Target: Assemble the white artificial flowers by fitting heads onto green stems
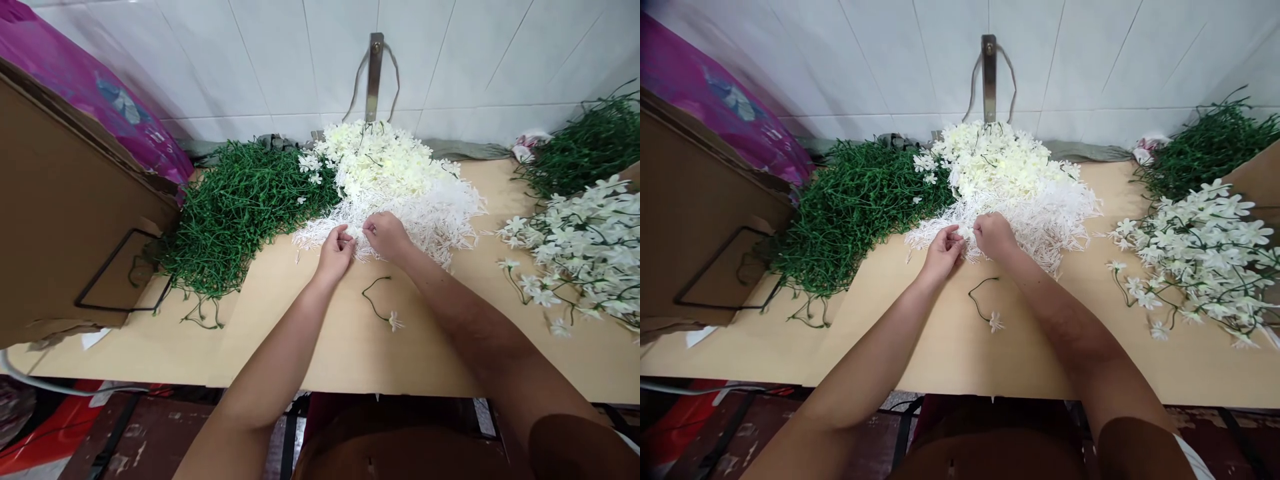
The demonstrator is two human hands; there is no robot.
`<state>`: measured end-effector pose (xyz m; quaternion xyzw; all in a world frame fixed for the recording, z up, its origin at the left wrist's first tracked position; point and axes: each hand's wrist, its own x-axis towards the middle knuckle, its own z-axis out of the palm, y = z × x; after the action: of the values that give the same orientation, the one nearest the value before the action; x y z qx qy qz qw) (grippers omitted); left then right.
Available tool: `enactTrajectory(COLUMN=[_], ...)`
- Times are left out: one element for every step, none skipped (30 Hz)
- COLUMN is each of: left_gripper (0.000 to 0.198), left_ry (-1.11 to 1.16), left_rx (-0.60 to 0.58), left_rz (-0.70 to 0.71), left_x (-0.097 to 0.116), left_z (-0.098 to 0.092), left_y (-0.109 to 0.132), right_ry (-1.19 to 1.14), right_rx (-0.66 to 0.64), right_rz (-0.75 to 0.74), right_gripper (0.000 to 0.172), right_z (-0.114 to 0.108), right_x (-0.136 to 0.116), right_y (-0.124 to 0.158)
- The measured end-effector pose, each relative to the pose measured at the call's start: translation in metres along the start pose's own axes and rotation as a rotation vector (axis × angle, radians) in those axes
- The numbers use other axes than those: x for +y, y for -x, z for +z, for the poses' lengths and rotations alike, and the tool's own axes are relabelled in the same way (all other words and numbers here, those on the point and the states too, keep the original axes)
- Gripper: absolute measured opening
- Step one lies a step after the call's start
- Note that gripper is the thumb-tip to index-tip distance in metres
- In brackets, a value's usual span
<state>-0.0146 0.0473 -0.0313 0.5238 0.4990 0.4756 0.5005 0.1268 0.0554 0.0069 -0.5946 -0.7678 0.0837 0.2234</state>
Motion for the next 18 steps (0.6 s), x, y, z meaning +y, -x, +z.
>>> enactTrajectory(left_gripper=[0.034,0.032,0.03,0.028,0.027,0.026,0.026,0.026,0.026,0.026,0.025,0.025,0.024,0.023,0.023,0.023,0.024,0.025], left_ry=[0.007,0.009,0.005,-0.008,-0.02,-0.027,-0.028,-0.024,-0.015,-0.004,0.01,0.027,0.045,0.063,0.081,0.098,0.114,0.126], left_rx=[-0.006,-0.014,-0.021,-0.024,-0.025,-0.026,-0.026,-0.026,-0.025,-0.025,-0.027,-0.027,-0.028,-0.032,-0.038,-0.042,-0.045,-0.046], left_rz=[-0.012,-0.022,-0.031,-0.033,-0.032,-0.03,-0.026,-0.022,-0.017,-0.013,-0.011,-0.007,0.0,0.011,0.029,0.054,0.084,0.114], left_x=[0.001,0.002,0.003,0.003,0.004,0.004,0.003,0.003,0.002,0.002,0.001,0.001,0.001,0.002,0.004,0.006,0.008,0.01], left_z=[0.0,0.0,0.0,-0.001,-0.001,-0.001,-0.001,-0.001,-0.001,-0.001,-0.001,-0.001,-0.002,-0.002,-0.002,-0.002,-0.003,-0.003], left_y=[0.0,0.0,0.0,0.0,0.0,0.0,0.0,-0.001,-0.001,-0.001,-0.001,-0.001,-0.001,0.0,0.001,0.002,0.003,0.005], right_ry=[-0.003,-0.004,-0.004,-0.003,-0.001,-0.004,-0.012,-0.024,-0.038,-0.05,-0.061,-0.075,-0.099,-0.14,-0.198,-0.27,-0.349,-0.421], right_rx=[0.003,0.007,0.013,0.021,0.03,0.038,0.042,0.041,0.039,0.036,0.039,0.048,0.061,0.073,0.086,0.089,0.087,0.08], right_rz=[-0.007,-0.006,0.0,0.012,0.028,0.043,0.056,0.065,0.07,0.072,0.071,0.07,0.07,0.072,0.079,0.089,0.101,0.114], right_gripper=[0.013,0.014,0.014,0.015,0.018,0.021,0.023,0.022,0.019,0.015,0.013,0.012,0.013,0.014,0.015,0.016,0.017,0.016], right_z=[0.0,0.0,0.0,0.001,0.002,0.003,0.005,0.006,0.007,0.008,0.008,0.007,0.006,0.003,0.001,-0.002,-0.005,-0.008], right_x=[0.001,0.001,0.001,0.0,0.0,-0.002,-0.003,-0.004,-0.005,-0.006,-0.007,-0.007,-0.008,-0.008,-0.008,-0.008,-0.009,-0.01], right_y=[0.001,0.002,0.003,0.004,0.004,0.004,0.003,0.002,0.001,0.0,-0.001,-0.001,-0.001,0.0,0.001,0.003,0.005,0.007])
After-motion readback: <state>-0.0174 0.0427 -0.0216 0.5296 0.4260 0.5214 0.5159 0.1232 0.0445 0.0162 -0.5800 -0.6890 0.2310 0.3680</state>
